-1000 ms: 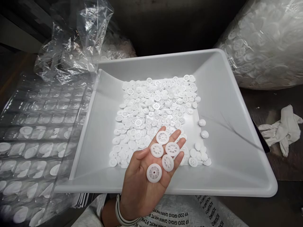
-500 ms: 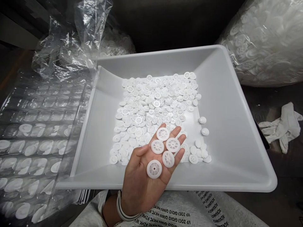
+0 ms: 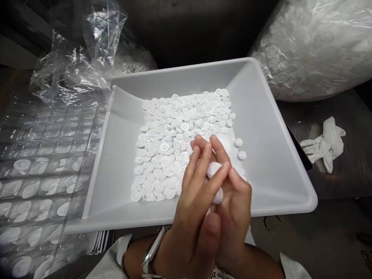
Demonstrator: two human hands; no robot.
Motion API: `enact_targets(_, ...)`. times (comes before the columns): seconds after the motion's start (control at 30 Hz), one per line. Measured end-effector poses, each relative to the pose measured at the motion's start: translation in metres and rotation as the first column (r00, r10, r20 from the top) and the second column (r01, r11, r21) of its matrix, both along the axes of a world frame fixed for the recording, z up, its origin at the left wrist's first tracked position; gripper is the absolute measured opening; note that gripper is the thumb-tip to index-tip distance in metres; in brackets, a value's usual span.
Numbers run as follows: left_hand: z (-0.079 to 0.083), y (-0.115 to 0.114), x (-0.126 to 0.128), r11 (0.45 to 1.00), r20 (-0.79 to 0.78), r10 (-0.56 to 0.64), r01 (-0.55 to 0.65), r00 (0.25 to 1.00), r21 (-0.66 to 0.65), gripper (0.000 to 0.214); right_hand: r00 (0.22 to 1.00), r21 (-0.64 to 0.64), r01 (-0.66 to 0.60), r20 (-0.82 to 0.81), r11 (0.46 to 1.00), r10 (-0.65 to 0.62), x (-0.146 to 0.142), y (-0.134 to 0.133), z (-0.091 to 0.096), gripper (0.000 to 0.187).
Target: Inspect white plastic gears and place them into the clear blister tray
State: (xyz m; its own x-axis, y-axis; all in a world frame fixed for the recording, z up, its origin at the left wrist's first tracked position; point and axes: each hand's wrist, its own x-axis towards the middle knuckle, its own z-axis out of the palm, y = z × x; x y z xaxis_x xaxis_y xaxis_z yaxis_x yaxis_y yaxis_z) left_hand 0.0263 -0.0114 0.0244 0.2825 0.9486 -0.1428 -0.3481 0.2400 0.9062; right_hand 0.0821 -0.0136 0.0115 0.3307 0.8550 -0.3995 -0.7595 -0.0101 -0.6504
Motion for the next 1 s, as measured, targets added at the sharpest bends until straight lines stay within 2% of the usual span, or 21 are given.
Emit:
enact_targets(0.07, -0.002, 0.0, -0.001, 0.983, 0.002, 0.063, -0.062, 0.998, 0.174, 0.042, 0.982, 0.002, -0.012, -0.187, 1.0, 0.012, 0.002, 0.006, 0.0, 0.041)
enact_targets(0.1, -0.006, 0.001, -0.001, 0.967, 0.052, 0.139, -0.147, 0.989, 0.207, 0.042, 0.966, 0.024, -0.023, -0.257, 0.999, 0.029, 0.003, 0.009, -0.001, 0.042)
enact_targets(0.13, -0.01, 0.003, -0.001, 0.954, 0.119, 0.199, -0.22, 0.973, 0.202, 0.044, 0.952, 0.056, -0.026, -0.304, 0.998, 0.042, 0.005, 0.012, -0.002, 0.044)
enact_targets(0.2, -0.018, 0.008, 0.0, 0.952, 0.276, 0.275, -0.3, 0.921, 0.053, 0.047, 0.94, 0.138, -0.02, -0.335, 0.99, 0.066, 0.007, 0.015, -0.004, 0.047)
enact_targets(0.27, -0.022, 0.012, 0.001, 0.958, 0.384, 0.282, -0.233, 0.879, -0.169, 0.047, 0.941, 0.204, -0.03, -0.325, 0.979, 0.097, 0.009, 0.016, -0.007, 0.05)
enact_targets(0.33, -0.021, 0.016, 0.001, 0.921, 0.423, 0.29, -0.129, 0.858, -0.369, 0.046, 0.947, 0.243, -0.059, -0.292, 0.968, 0.131, 0.009, 0.015, -0.01, 0.051)
enact_targets(0.4, -0.019, 0.018, 0.001, 0.874, 0.415, 0.296, -0.069, 0.86, -0.481, 0.046, 0.957, 0.258, -0.08, -0.249, 0.963, 0.147, 0.009, 0.014, -0.012, 0.051)
enact_targets(0.53, -0.015, 0.018, 0.002, 0.839, 0.41, 0.32, -0.054, 0.854, -0.542, 0.044, 0.969, 0.22, -0.063, -0.219, 0.974, 0.112, 0.008, 0.014, -0.013, 0.044)
enact_targets(0.67, -0.015, 0.018, 0.005, 0.833, 0.436, 0.332, -0.043, 0.837, -0.551, 0.043, 0.97, 0.174, -0.044, -0.227, 0.984, 0.083, 0.01, 0.015, -0.012, 0.028)
enact_targets(0.87, -0.011, 0.02, 0.009, 0.817, 0.435, 0.351, -0.045, 0.829, -0.575, 0.04, 0.971, 0.208, -0.075, -0.208, 0.975, 0.119, 0.012, 0.014, -0.015, 0.017)
enact_targets(0.93, -0.011, 0.02, 0.011, 0.799, 0.431, 0.364, -0.039, 0.826, -0.6, 0.038, 0.988, 0.198, -0.047, -0.136, 0.979, 0.075, 0.011, 0.013, -0.013, 0.014)
enact_targets(1.0, -0.012, 0.02, 0.012, 0.783, 0.438, 0.36, -0.012, 0.824, -0.622, 0.035, 0.999, 0.168, -0.017, 0.046, 0.986, 0.01, 0.008, 0.011, -0.01, 0.007)
